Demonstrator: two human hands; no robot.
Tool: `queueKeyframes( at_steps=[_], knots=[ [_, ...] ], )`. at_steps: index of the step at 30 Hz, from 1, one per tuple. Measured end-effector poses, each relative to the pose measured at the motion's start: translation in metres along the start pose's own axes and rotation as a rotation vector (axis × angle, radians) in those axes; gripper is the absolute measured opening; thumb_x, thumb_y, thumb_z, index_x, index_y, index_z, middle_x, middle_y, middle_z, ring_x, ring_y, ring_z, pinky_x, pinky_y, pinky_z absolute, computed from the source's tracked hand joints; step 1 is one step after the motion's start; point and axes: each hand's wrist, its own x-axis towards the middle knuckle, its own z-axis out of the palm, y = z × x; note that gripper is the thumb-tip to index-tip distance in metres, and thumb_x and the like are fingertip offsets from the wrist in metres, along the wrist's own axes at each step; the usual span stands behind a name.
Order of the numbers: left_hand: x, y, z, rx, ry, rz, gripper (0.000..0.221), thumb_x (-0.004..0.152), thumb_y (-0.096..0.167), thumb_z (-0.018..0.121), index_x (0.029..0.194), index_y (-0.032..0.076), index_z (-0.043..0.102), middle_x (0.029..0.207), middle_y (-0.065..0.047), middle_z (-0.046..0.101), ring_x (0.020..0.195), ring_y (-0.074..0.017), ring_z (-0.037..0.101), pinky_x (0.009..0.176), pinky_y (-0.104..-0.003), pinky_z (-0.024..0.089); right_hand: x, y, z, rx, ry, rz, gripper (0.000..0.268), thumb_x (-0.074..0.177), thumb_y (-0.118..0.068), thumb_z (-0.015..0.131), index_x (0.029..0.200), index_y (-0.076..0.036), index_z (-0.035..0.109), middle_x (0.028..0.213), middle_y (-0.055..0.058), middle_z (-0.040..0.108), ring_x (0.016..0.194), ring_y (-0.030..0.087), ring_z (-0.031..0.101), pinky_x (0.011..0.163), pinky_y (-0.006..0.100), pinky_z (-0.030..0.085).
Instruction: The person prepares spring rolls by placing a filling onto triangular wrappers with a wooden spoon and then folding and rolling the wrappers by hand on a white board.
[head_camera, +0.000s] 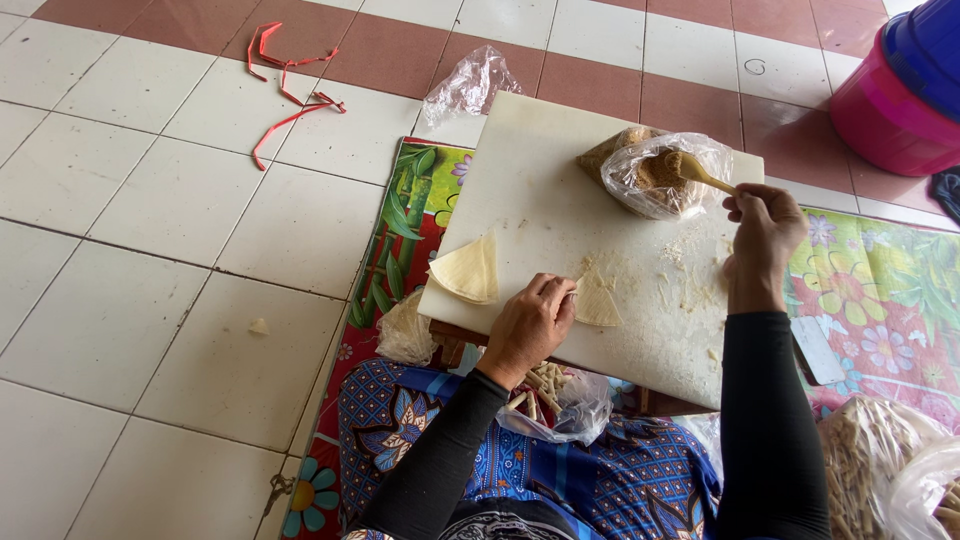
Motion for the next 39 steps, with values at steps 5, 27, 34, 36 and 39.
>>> queueKeyframes(
  at_steps=[5,27,34,36,39],
  knots=[
    [-0.001,0.002,-0.003,-0.018,0.044,0.023,0.019,0.100,0.012,0.060,0.117,0.003,0.061,0.108,-0.016,0.067,0.080,-0.0279,0.074,0.070,-0.038,0.062,-0.031,-0.029,-0.019,0.028,-0.061,0.110,0.013,0.101,0.002,0.062,0.104,-0.004,0.073,0.092,0.010,0.075,0.082,0.013,0.068,0.071,0.023,0.045],
    [-0.001,0.006,-0.008,-0.064,0.058,-0.030,0.020,0.097,0.004,0.059,0.117,0.004,0.058,0.110,-0.017,0.068,0.086,-0.0302,0.075,0.073,-0.040,0.062,-0.176,-0.065,-0.013,-0.715,-0.273,-0.568,0.006,0.101,-0.012,0.072,0.104,-0.016,0.075,0.101,-0.002,0.075,0.098,0.016,0.063,0.090,0.032,0.036],
    [-0.001,0.004,-0.007,-0.045,0.046,-0.037,0.017,0.099,0.005,0.060,0.116,0.004,0.058,0.109,-0.016,0.067,0.084,-0.0287,0.075,0.071,-0.038,0.062,-0.179,-0.059,-0.018,-0.704,-0.245,-0.611,0.007,0.102,-0.011,0.073,0.106,-0.016,0.073,0.104,-0.002,0.073,0.102,0.017,0.062,0.095,0.032,0.038],
    [-0.002,0.004,-0.006,-0.050,0.052,-0.027,0.018,0.098,0.004,0.060,0.116,0.004,0.058,0.109,-0.016,0.067,0.085,-0.0287,0.075,0.072,-0.038,0.062,-0.180,-0.056,-0.017,-0.678,-0.241,-0.465,0.007,0.101,-0.010,0.072,0.106,-0.016,0.073,0.102,-0.003,0.074,0.099,0.016,0.063,0.091,0.031,0.038],
    [-0.001,0.003,-0.005,-0.044,0.056,-0.018,0.019,0.097,0.004,0.060,0.116,0.004,0.058,0.109,-0.016,0.067,0.084,-0.0286,0.075,0.072,-0.038,0.062,-0.177,-0.055,-0.016,-0.631,-0.236,-0.398,0.008,0.102,-0.010,0.072,0.106,-0.016,0.073,0.102,-0.003,0.074,0.100,0.016,0.064,0.092,0.031,0.040]
  ],
)
